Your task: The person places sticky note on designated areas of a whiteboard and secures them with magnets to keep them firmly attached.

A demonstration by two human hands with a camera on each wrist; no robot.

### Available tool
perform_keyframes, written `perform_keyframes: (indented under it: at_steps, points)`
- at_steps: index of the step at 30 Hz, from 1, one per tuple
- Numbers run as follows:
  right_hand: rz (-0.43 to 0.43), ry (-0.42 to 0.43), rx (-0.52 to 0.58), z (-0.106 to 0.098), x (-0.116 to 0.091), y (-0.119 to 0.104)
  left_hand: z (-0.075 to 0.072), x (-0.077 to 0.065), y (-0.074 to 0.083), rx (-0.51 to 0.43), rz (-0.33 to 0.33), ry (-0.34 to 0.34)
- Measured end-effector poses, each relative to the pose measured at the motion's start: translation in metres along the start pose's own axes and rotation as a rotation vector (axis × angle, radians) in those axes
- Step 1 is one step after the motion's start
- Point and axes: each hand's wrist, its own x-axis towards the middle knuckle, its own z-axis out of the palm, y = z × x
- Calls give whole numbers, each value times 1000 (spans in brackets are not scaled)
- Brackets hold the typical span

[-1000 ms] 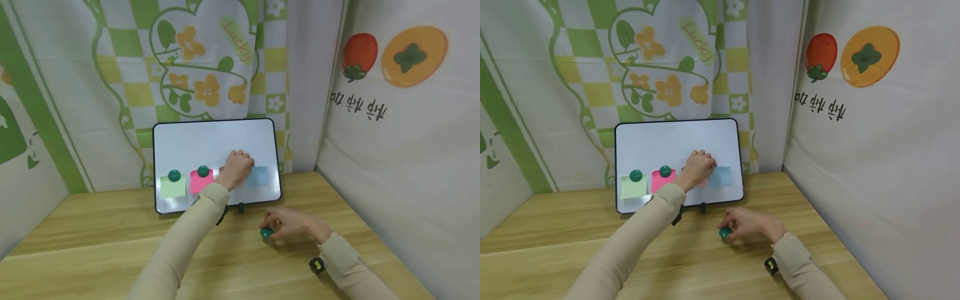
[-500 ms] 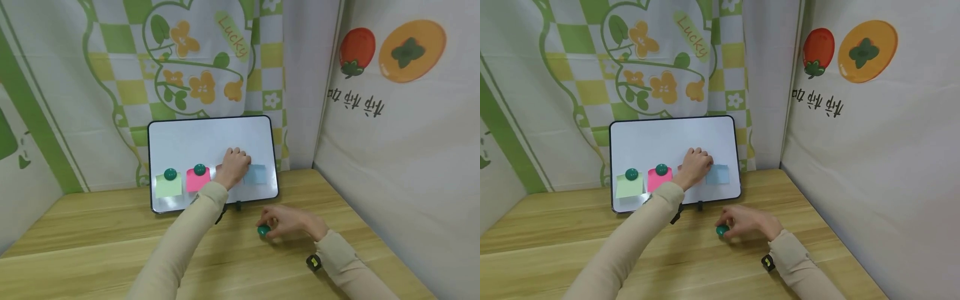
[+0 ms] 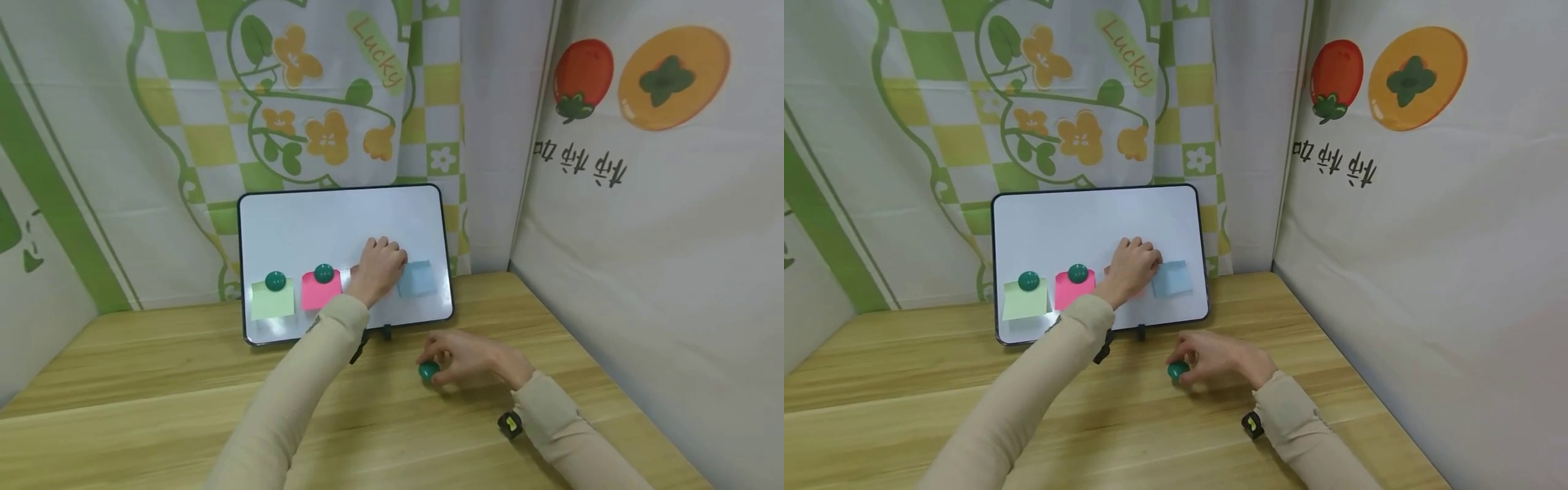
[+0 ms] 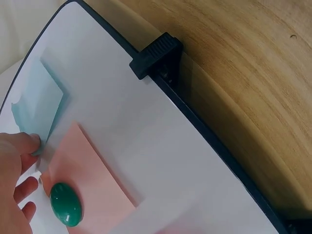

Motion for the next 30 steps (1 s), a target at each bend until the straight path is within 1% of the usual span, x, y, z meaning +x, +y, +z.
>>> perform_keyframes:
  at_steps: [3,7,10,14,19,23,25,30]
  points:
    - [-30,37,-52,-1,0,-1,-1,0,0,69,40,-9]
    - [-119,109,-128,-1,2,0,-2,1,1,183,139,-1]
    - [-159,139,-155,-2,3,-1,-3,2,1,215,181,3]
    - [-185,162,-173,-2,4,-2,-4,1,0,208,185,-13]
    - [-220,257,-216,-1,8,2,-5,1,-4,193,171,-18]
    - [-198,320,-220,-2,11,5,-5,-1,-6,191,142,-36]
    - [-204,346,-224,-3,12,7,-6,-1,-6,197,131,-48]
    - [-218,397,-269,-4,14,12,-4,-2,-4,192,123,-28]
